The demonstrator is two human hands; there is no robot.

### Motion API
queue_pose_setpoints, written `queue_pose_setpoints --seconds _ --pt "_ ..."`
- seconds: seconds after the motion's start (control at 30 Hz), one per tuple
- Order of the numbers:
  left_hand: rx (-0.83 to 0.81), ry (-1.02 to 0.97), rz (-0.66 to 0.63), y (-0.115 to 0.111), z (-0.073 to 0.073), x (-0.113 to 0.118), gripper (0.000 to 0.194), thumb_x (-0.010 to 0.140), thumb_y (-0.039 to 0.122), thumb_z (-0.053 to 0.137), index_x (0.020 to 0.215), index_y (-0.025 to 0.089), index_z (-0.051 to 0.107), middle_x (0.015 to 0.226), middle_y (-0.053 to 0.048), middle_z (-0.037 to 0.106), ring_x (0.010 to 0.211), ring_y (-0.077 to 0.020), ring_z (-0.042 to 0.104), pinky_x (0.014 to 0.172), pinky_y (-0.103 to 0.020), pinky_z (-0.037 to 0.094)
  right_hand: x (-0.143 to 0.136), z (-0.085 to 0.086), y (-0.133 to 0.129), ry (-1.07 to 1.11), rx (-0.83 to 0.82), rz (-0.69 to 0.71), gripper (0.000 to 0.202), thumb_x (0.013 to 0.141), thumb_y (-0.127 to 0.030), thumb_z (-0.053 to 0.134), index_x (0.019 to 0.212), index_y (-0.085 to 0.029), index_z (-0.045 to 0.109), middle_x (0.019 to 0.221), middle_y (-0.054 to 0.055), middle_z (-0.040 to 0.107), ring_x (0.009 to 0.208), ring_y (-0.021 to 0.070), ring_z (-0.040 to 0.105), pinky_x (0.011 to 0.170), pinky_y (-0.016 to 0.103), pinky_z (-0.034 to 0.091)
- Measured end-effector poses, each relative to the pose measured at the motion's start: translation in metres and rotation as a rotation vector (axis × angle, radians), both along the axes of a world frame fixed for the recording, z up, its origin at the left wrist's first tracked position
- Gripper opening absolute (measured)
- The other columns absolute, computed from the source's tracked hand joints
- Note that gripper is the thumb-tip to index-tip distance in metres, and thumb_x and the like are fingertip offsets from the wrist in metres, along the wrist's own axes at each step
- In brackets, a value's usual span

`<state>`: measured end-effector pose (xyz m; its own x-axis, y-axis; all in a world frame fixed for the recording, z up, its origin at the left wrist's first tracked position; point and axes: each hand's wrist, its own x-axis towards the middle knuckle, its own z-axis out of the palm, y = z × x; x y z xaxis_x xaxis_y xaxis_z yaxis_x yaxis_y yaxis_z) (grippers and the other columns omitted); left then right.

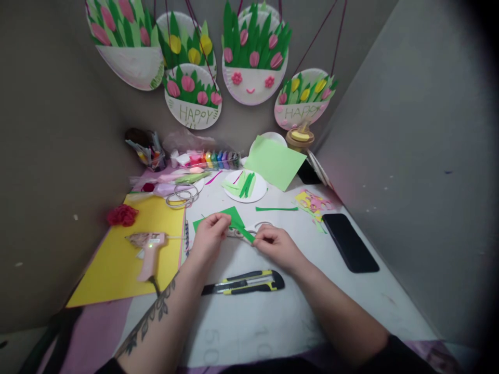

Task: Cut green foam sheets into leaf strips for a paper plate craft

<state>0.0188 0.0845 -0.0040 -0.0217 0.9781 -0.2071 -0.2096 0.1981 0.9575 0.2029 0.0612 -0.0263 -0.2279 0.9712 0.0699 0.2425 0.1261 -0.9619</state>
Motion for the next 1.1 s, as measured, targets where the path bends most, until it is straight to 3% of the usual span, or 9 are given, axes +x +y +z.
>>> queue_pose_setpoints --seconds 0.13,0.27,0.37,0.47,0.63,0.9,1.1 --pt "0.023 -0.007 -0.076 -0.001 -0.001 0.002 0.029 0.070 0.040 0.069 0.079 0.016 0.056 0.056 0.008 0.043 0.044 -0.0043 0.031 0.045 -0.019 0.021 0.001 -0.001 0.002 0.011 -0.031 -0.045 0.015 0.073 -0.021 0.060 0.058 -0.019 0.061 0.065 -0.001 0.051 0.067 0.0144 0.051 0.064 0.028 0.038" --pt "0.076 0.222 -0.267 -0.011 -0.007 0.014 0.031 0.070 0.043 0.068 0.075 0.016 0.055 0.061 0.005 0.049 0.053 -0.0076 0.040 0.051 -0.021 0.028 0.001 -0.005 0.002 -0.017 0.006 -0.035 0.017 0.076 -0.023 0.058 0.059 -0.019 0.060 0.067 0.000 0.052 0.068 0.0146 0.051 0.065 0.028 0.039" --pt "0.082 0.434 -0.237 -0.017 -0.012 0.021 0.033 0.072 0.043 0.066 0.061 0.018 0.046 0.055 0.006 0.042 0.055 -0.0090 0.038 0.052 -0.022 0.027 -0.001 -0.008 0.002 -0.030 0.028 -0.020 0.015 0.077 -0.025 0.059 0.062 -0.019 0.059 0.070 0.000 0.052 0.069 0.0147 0.051 0.066 0.028 0.040" --pt "0.091 0.485 -0.220 -0.017 -0.015 0.022 0.036 0.074 0.043 0.063 0.059 0.018 0.042 0.053 0.007 0.037 0.053 -0.0083 0.035 0.051 -0.022 0.025 -0.002 -0.011 0.002 -0.012 0.004 -0.039 0.012 0.076 -0.027 0.060 0.067 -0.019 0.059 0.073 0.000 0.054 0.071 0.0149 0.051 0.066 0.028 0.041" --pt "0.042 0.371 -0.193 -0.015 -0.015 0.020 0.036 0.073 0.043 0.065 0.060 0.018 0.042 0.050 0.008 0.038 0.049 -0.0067 0.032 0.050 -0.022 0.025 -0.002 -0.014 0.003 0.067 -0.094 0.003 0.011 0.075 -0.027 0.060 0.069 -0.020 0.056 0.072 -0.001 0.054 0.068 0.0134 0.049 0.063 0.026 0.039" --pt "-0.096 -0.026 -0.076 -0.007 -0.002 0.010 0.040 0.066 0.041 0.073 0.059 0.018 0.040 0.047 0.009 0.040 0.042 -0.0036 0.030 0.043 -0.019 0.020 0.003 -0.005 0.003 0.154 -0.178 0.048 0.012 0.073 -0.027 0.062 0.067 -0.018 0.056 0.068 -0.003 0.051 0.060 0.0108 0.044 0.056 0.024 0.034" --pt "-0.093 -0.125 -0.024 0.003 0.000 -0.004 0.041 0.063 0.038 0.077 0.061 0.017 0.041 0.050 0.008 0.041 0.041 -0.0018 0.030 0.041 -0.018 0.016 0.008 -0.002 0.003 0.252 -0.199 0.021 0.015 0.072 -0.030 0.064 0.067 -0.018 0.058 0.065 -0.003 0.052 0.058 0.0111 0.044 0.055 0.024 0.034"
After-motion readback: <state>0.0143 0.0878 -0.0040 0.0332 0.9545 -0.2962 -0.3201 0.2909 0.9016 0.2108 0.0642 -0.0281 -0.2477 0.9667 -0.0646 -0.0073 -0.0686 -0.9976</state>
